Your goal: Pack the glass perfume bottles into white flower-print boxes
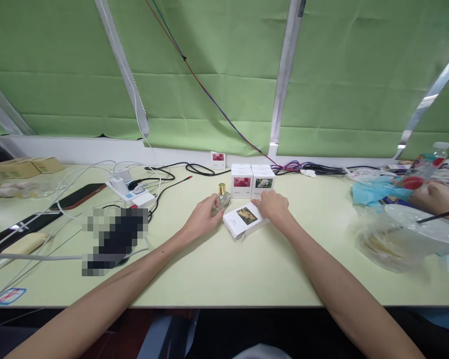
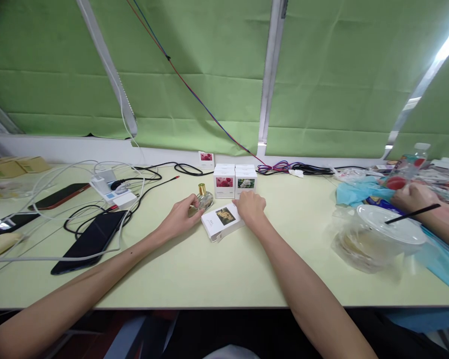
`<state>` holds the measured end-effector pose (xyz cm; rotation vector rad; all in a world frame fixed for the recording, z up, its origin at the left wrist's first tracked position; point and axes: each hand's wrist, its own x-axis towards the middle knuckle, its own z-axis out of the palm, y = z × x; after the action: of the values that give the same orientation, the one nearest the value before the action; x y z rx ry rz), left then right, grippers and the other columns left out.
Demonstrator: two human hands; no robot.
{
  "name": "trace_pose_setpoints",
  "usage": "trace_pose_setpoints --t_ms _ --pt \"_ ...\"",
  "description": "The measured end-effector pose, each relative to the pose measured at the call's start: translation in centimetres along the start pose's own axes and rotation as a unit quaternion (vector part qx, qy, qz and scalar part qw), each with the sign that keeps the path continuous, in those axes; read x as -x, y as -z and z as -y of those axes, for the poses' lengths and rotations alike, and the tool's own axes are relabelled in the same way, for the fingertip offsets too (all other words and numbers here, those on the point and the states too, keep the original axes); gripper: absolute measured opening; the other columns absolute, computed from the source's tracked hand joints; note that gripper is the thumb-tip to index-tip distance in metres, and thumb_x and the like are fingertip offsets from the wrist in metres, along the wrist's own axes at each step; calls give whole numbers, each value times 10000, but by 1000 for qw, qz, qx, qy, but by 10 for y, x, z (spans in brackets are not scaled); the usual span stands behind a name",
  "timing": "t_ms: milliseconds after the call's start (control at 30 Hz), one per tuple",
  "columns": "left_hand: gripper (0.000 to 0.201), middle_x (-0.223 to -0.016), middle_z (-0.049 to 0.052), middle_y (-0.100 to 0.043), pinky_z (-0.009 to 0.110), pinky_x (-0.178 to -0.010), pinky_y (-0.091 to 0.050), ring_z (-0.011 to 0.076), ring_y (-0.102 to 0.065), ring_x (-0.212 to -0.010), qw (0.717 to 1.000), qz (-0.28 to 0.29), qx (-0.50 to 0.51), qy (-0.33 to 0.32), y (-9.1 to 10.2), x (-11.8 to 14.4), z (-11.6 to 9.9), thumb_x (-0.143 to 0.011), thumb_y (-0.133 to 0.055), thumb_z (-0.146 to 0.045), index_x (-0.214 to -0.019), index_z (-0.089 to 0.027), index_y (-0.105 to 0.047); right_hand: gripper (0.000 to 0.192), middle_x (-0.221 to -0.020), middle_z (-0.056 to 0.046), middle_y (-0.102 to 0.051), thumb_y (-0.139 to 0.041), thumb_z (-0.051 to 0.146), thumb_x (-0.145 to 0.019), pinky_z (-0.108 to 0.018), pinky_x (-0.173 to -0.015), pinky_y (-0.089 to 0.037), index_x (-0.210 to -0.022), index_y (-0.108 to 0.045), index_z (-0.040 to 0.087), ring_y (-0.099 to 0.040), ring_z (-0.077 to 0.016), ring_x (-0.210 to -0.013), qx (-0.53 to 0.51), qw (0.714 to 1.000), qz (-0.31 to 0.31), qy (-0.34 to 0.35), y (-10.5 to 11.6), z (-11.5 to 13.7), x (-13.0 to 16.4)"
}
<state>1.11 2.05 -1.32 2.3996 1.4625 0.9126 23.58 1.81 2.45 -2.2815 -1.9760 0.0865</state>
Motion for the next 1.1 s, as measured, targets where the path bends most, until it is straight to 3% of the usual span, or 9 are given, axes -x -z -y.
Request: trace_pose_setpoints --t_ms 200,400,567,767,933,1100 --pt "304 -702 -10 -608 282 -605 -337 184 -554 -668 999 1 -35 38 6 -1 -4 -911 -527 -457 -730 -232 -431 332 -1160 -191 -697 -521 397 -1001 -347 -825 -500 -1159 -690 159 -691 -298 -1074 -8 998 -54 20 3 2 2" --pt "369 -641 -3 -627 287 -574 -307 174 -553 -623 997 -7 -49 52 9 0 -8 -913 -526 -497 -674 -217 -493 289 -1114 -141 -725 -480 371 -1025 -313 -778 -457 -1038 -706 190 -676 -275 -1053 -26 986 -92 133 0 2 -3" --pt "343 -672 -4 -645 281 -602 -376 148 -548 -611 1000 21 13 -11 5 2 -9 -939 -512 -437 -691 -201 -540 334 -979 -100 -755 -454 383 -1041 -288 -695 -387 -928 -716 209 -674 -239 -946 -39 971 -104 214 -2 0 -5" --pt "214 -902 16 -722 262 -644 -467 144 -619 -723 994 52 64 -77 1 4 -11 -958 -488 -340 -929 -199 -647 481 -832 -87 -747 -350 434 -1076 -293 -632 -301 -860 -710 201 -655 -212 -774 -92 950 -188 233 -4 -5 -9" --pt "219 -1074 39 -727 268 -668 -511 155 -649 -819 993 -3 74 -95 3 2 -10 -954 -475 -278 -1050 -212 -660 448 -776 -70 -732 -436 446 -1052 -281 -617 -288 -781 -690 195 -637 -190 -734 -135 936 -177 273 -7 -9 -12" --pt "173 -1099 58 -665 274 -626 -515 138 -605 -734 993 -95 59 -44 5 -1 -5 -916 -529 -289 -1035 -199 -617 410 -792 -51 -742 -572 508 -983 -262 -640 -330 -789 -708 173 -643 -165 -735 -194 908 -143 344 -6 -9 -10"
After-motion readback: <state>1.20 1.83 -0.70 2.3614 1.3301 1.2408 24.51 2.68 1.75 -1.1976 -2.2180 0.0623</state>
